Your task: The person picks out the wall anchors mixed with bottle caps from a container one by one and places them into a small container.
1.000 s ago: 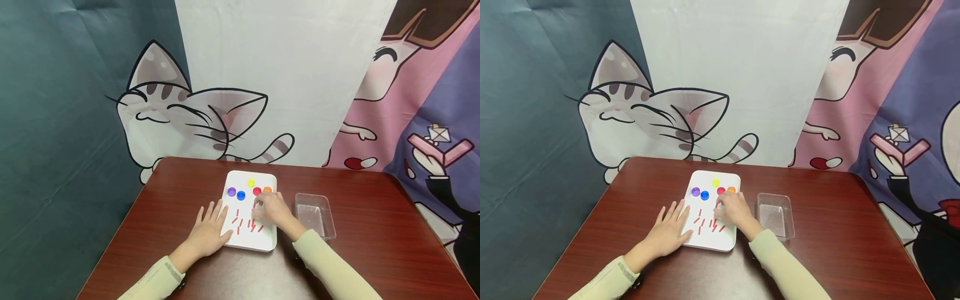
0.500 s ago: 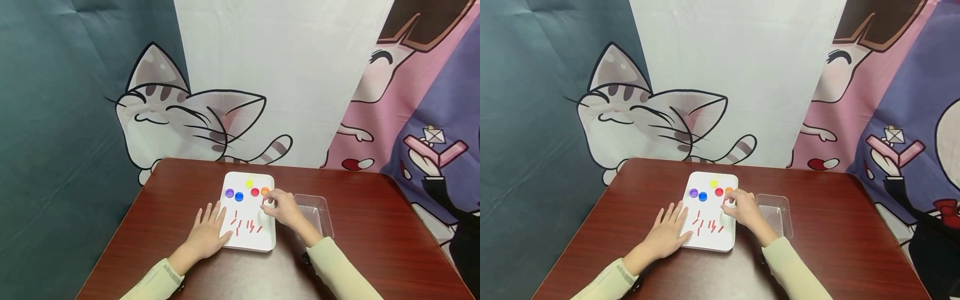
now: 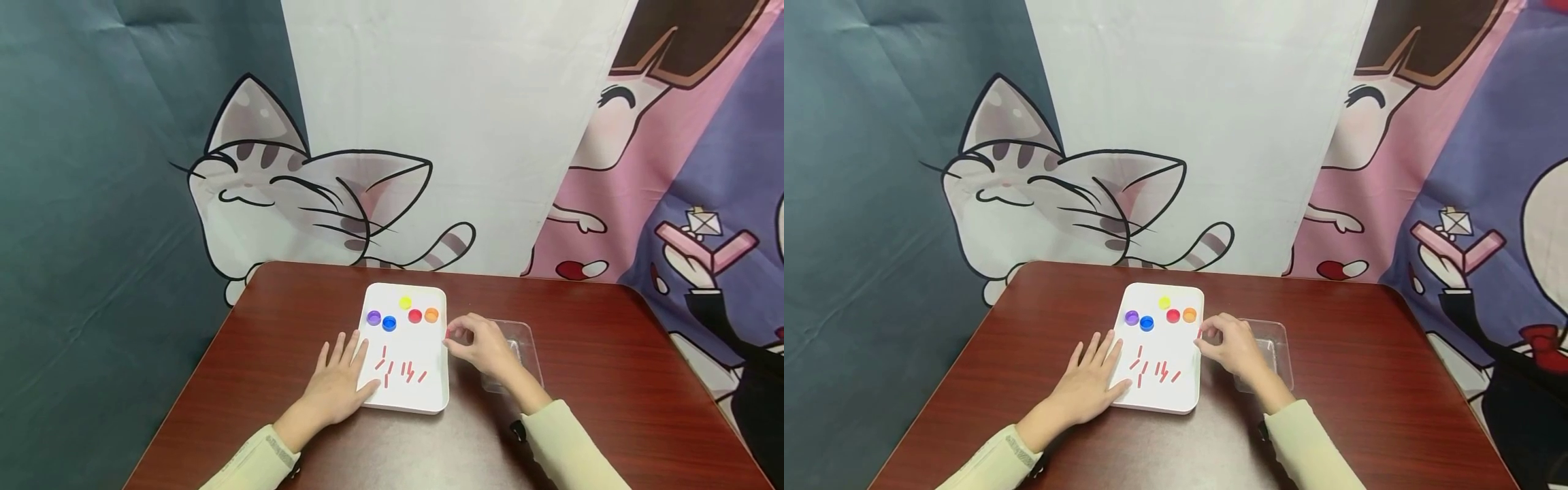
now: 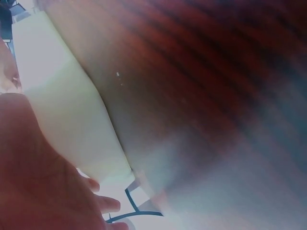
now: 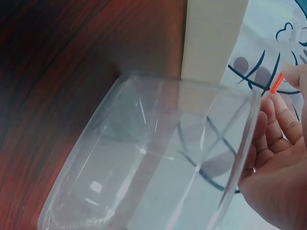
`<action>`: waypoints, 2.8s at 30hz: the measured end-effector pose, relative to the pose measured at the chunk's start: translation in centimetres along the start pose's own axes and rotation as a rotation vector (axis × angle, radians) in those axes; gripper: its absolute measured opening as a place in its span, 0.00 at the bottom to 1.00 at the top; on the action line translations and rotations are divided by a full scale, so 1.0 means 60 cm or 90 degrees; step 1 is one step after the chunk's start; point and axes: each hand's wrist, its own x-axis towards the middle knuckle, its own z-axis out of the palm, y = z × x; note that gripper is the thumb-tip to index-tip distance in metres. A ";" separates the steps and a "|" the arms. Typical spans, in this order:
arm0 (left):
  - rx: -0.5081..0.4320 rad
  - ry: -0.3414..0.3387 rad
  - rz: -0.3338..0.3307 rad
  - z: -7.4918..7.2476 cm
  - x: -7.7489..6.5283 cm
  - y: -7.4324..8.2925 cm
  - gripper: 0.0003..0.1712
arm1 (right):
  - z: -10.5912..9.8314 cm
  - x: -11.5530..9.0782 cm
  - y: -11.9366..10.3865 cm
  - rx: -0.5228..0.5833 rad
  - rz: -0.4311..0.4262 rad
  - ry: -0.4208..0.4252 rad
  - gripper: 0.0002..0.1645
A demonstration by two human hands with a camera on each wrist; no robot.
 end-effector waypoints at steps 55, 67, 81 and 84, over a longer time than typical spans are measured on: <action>-0.013 -0.005 0.000 -0.001 -0.002 -0.001 0.45 | -0.105 -0.082 0.119 -0.017 0.050 0.052 0.10; -0.009 -0.002 0.003 -0.001 -0.002 0.000 0.45 | -0.115 -0.093 0.134 -0.026 0.074 0.058 0.12; -0.015 0.001 0.004 0.006 0.000 -0.003 0.45 | -0.112 -0.092 0.132 -0.020 0.072 0.055 0.15; -0.014 -0.001 0.003 0.005 0.000 -0.003 0.45 | -0.108 -0.090 0.126 -0.011 0.060 0.060 0.13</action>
